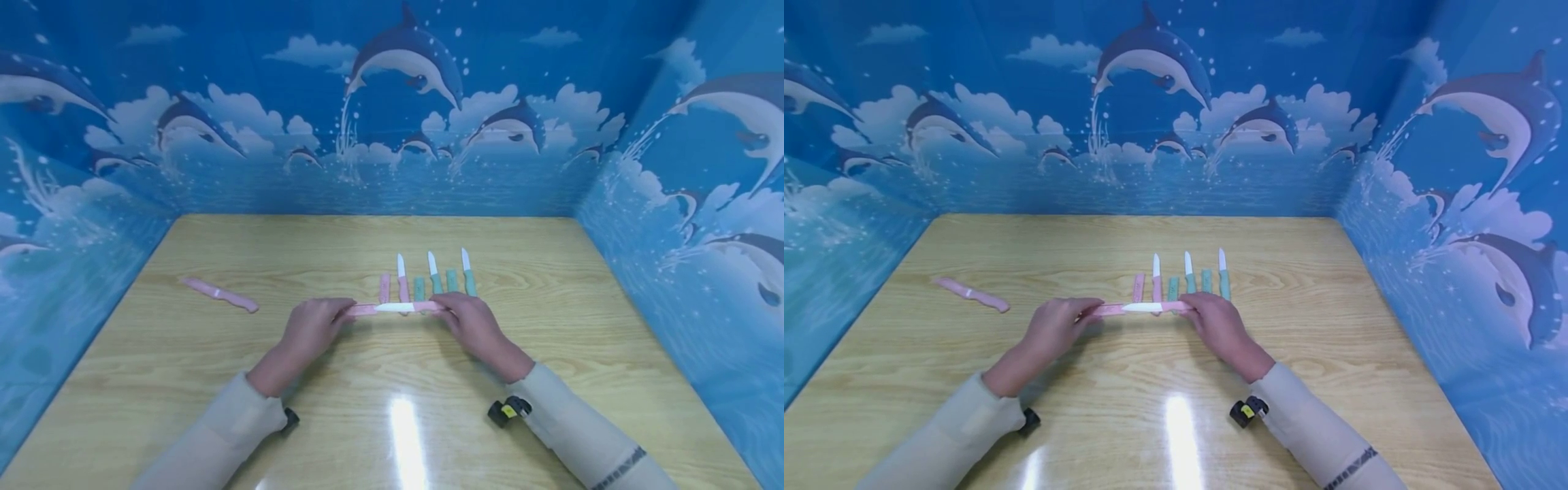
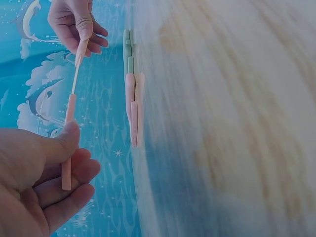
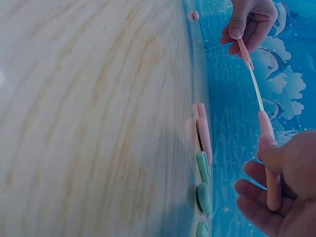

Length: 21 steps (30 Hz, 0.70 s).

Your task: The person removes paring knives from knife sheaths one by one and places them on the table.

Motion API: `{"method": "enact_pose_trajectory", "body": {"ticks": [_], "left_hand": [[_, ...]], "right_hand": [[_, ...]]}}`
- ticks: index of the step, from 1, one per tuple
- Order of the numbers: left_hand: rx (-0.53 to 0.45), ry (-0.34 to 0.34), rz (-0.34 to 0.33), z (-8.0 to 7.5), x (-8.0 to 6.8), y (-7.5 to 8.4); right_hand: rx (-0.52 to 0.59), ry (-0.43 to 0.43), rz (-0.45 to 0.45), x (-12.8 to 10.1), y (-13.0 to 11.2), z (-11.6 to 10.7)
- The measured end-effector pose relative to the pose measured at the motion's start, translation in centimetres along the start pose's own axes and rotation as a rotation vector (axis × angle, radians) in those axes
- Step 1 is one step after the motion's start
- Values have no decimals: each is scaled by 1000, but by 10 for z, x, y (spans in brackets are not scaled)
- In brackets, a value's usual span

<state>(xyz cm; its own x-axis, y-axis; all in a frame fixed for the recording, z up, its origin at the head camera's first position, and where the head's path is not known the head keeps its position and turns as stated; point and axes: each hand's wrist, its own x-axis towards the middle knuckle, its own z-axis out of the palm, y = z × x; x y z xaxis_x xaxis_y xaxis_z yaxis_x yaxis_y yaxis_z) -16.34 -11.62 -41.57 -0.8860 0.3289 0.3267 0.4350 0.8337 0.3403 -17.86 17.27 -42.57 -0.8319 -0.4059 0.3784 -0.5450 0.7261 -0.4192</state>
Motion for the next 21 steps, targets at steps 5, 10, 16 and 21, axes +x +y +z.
{"method": "enact_pose_trajectory", "body": {"ticks": [5, 10, 16, 21], "left_hand": [[0, 21, -1, 1, 0, -2], [-11, 40, -14, 2, -1, -5], [-34, 20, -75, 1, -2, -7], [-63, 17, -96, 1, -2, -8]], "right_hand": [[-8, -2, 14, 0, 0, -2], [-33, 5, 28, 0, 1, -2], [-40, -4, 42, 0, 1, -1], [-40, -11, 49, 0, 0, -1]]}}
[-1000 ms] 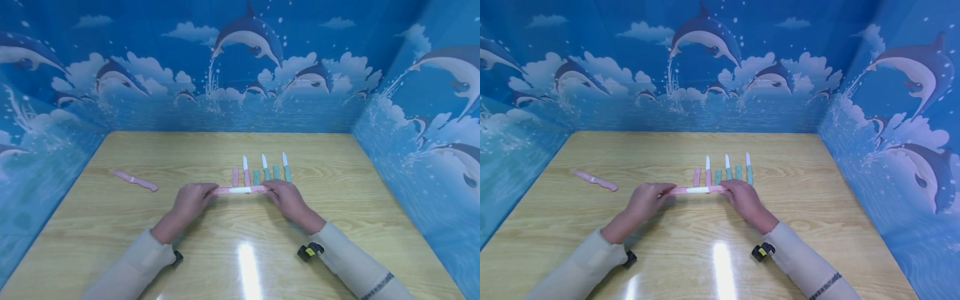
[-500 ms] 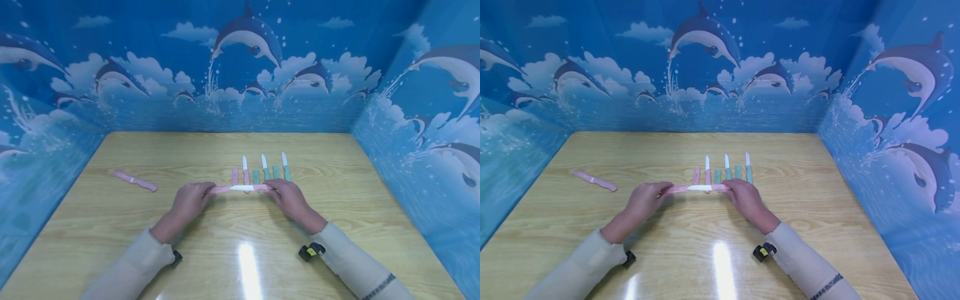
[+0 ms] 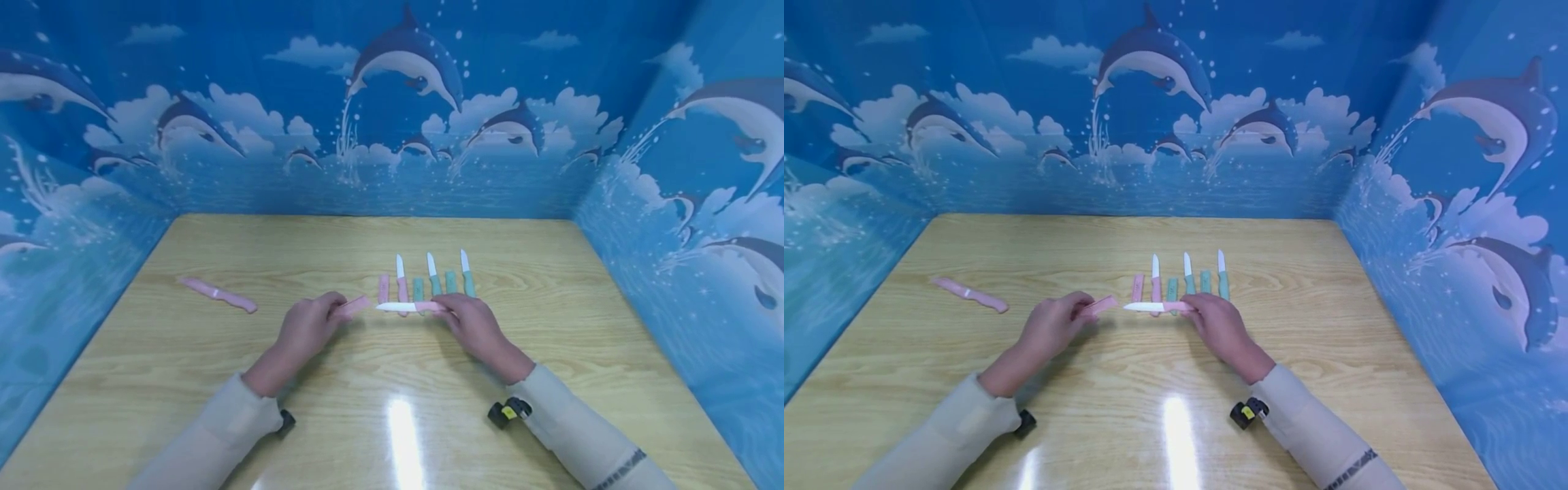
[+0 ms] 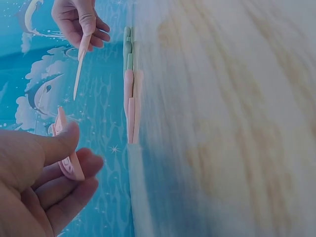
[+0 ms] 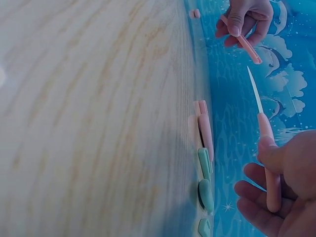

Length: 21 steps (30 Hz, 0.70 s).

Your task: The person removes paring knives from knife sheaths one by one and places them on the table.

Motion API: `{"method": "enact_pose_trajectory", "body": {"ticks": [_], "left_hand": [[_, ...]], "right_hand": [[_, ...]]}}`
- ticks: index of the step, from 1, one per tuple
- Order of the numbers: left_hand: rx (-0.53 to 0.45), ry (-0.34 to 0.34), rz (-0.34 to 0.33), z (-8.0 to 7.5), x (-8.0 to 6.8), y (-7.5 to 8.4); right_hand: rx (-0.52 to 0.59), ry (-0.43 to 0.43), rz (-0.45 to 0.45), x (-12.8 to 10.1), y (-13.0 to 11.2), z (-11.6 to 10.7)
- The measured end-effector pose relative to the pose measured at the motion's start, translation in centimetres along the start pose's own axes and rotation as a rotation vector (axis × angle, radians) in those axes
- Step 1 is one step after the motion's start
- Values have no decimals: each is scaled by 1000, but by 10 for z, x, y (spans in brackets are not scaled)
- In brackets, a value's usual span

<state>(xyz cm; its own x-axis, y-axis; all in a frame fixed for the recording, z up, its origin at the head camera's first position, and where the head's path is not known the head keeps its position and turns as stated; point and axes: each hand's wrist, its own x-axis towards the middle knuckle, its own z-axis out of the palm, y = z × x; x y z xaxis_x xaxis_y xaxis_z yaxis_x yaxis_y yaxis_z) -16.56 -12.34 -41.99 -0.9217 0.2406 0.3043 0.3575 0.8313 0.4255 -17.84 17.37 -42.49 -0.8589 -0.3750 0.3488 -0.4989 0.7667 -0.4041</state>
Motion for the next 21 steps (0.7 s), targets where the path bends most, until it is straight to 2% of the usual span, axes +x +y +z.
{"method": "enact_pose_trajectory", "body": {"ticks": [5, 11, 21], "left_hand": [[-74, -20, -30, -1, 0, 0], [-213, -22, -68, -1, 0, -1], [-372, -119, -184, -4, 3, -2]], "right_hand": [[12, -21, 21, -2, 0, 0], [14, -25, 9, -3, 1, -1], [0, -11, 3, -4, 1, -1]]}}
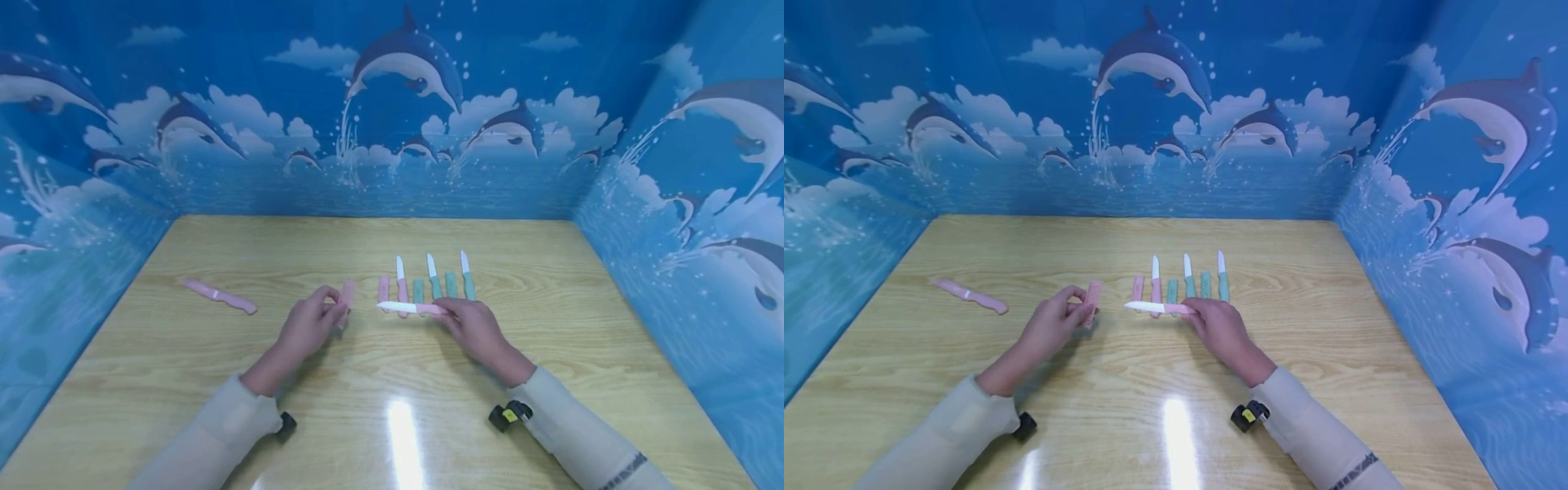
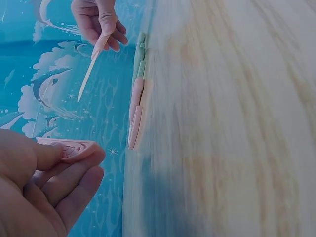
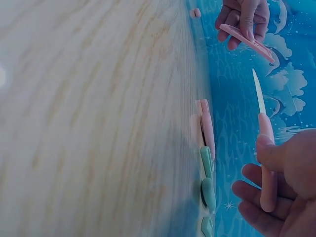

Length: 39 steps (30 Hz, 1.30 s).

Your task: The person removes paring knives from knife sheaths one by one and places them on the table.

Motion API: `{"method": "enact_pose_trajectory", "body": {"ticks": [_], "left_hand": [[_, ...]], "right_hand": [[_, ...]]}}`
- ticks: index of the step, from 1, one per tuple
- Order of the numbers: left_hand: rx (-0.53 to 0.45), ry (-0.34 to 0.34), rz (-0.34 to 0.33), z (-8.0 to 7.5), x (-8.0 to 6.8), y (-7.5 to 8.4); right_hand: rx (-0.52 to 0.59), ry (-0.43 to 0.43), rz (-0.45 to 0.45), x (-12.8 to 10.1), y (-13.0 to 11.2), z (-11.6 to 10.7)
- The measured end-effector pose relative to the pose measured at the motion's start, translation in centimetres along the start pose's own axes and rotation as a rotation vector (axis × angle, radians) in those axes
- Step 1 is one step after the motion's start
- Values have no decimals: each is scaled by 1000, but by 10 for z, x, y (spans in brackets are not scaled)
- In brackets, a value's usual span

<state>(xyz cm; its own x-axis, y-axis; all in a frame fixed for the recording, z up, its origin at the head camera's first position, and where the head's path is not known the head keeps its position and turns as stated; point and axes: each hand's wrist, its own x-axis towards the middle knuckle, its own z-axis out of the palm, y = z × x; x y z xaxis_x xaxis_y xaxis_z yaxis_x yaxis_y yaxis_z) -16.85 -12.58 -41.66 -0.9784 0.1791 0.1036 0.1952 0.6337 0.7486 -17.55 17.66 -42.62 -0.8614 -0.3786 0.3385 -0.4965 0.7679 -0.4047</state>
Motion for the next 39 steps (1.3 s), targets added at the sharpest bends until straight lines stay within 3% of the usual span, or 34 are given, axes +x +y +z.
{"method": "enact_pose_trajectory", "body": {"ticks": [11, 22, 39], "left_hand": [[-112, -78, -110, -2, 1, -2], [-178, -113, -132, -1, 1, -4], [-207, -121, -148, 0, 1, -4]], "right_hand": [[20, -2, 28, 2, -2, 2], [63, 16, 77, 2, -6, 2], [381, -72, 247, 6, -10, 5]]}}
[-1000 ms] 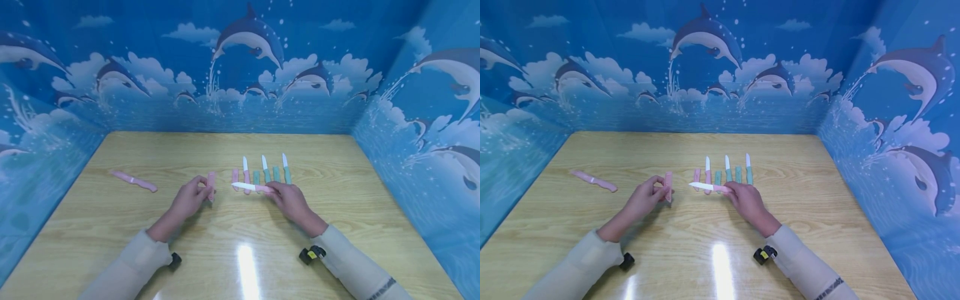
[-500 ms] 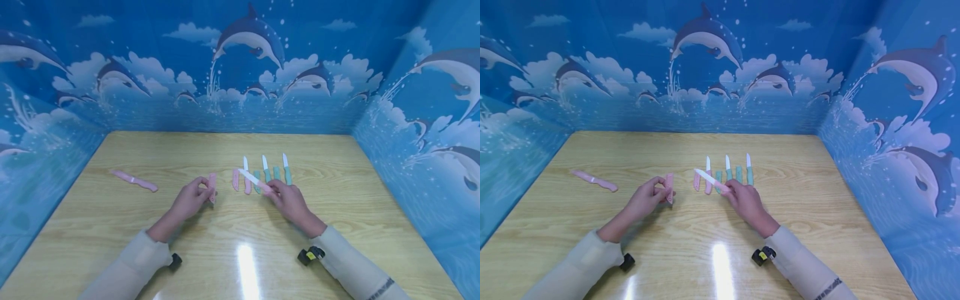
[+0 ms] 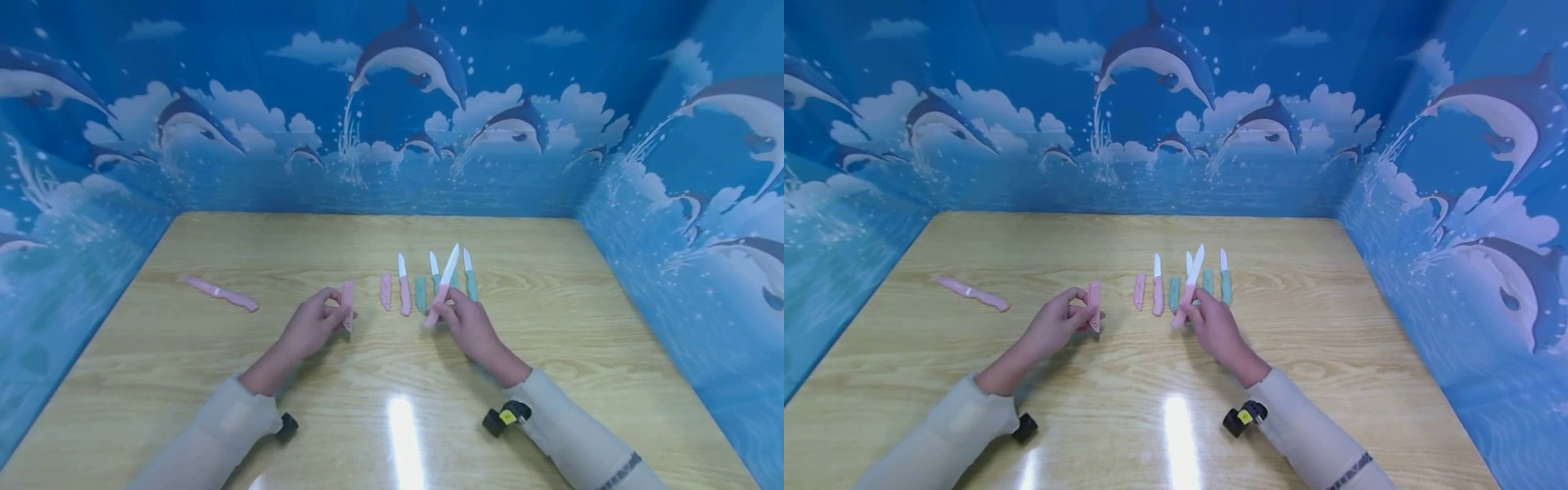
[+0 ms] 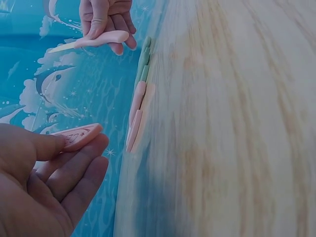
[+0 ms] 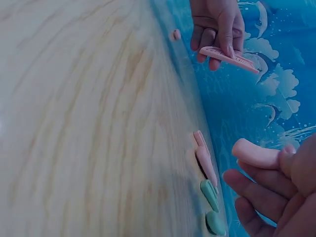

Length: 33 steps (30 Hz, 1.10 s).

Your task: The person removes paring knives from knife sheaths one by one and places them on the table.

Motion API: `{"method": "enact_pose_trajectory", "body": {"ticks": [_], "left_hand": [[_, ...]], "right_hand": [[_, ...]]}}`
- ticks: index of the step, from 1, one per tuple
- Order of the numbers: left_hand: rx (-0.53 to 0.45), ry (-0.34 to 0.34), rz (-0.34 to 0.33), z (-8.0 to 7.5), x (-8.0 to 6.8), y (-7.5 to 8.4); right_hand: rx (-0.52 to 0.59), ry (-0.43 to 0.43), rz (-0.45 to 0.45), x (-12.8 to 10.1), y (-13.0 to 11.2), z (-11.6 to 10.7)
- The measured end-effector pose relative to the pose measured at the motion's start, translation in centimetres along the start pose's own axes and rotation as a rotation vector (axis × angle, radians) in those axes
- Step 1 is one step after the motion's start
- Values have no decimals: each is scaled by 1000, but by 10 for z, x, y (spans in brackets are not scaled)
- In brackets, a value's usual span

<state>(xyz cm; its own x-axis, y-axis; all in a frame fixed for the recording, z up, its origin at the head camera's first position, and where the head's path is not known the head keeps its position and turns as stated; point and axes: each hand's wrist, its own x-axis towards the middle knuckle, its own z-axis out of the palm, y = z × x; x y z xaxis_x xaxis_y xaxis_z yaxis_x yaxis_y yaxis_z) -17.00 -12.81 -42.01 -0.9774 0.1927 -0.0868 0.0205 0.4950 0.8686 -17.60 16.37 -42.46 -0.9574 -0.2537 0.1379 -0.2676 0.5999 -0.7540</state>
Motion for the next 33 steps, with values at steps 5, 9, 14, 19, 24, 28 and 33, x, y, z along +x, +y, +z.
{"method": "enact_pose_trajectory", "body": {"ticks": [5, 9, 14, 19, 24, 28, 33], "left_hand": [[4, 5, -12, 0, 1, -1], [5, 8, -13, 0, 2, -3], [6, 12, -15, -1, 2, -1], [-13, 20, -5, -2, 4, 1], [7, 53, 31, -2, 6, 2], [48, 72, 41, -1, 8, 3], [87, 116, 15, -1, 16, 3]], "right_hand": [[56, -17, 37, 2, -2, -1], [83, -16, 32, 3, -3, 2], [69, 0, 29, 8, -7, 7], [22, 43, -10, 16, -12, 14], [0, 25, -26, 25, -16, 22], [-5, -1, -40, 34, -18, 31], [-15, -25, -48, 48, -21, 42]]}}
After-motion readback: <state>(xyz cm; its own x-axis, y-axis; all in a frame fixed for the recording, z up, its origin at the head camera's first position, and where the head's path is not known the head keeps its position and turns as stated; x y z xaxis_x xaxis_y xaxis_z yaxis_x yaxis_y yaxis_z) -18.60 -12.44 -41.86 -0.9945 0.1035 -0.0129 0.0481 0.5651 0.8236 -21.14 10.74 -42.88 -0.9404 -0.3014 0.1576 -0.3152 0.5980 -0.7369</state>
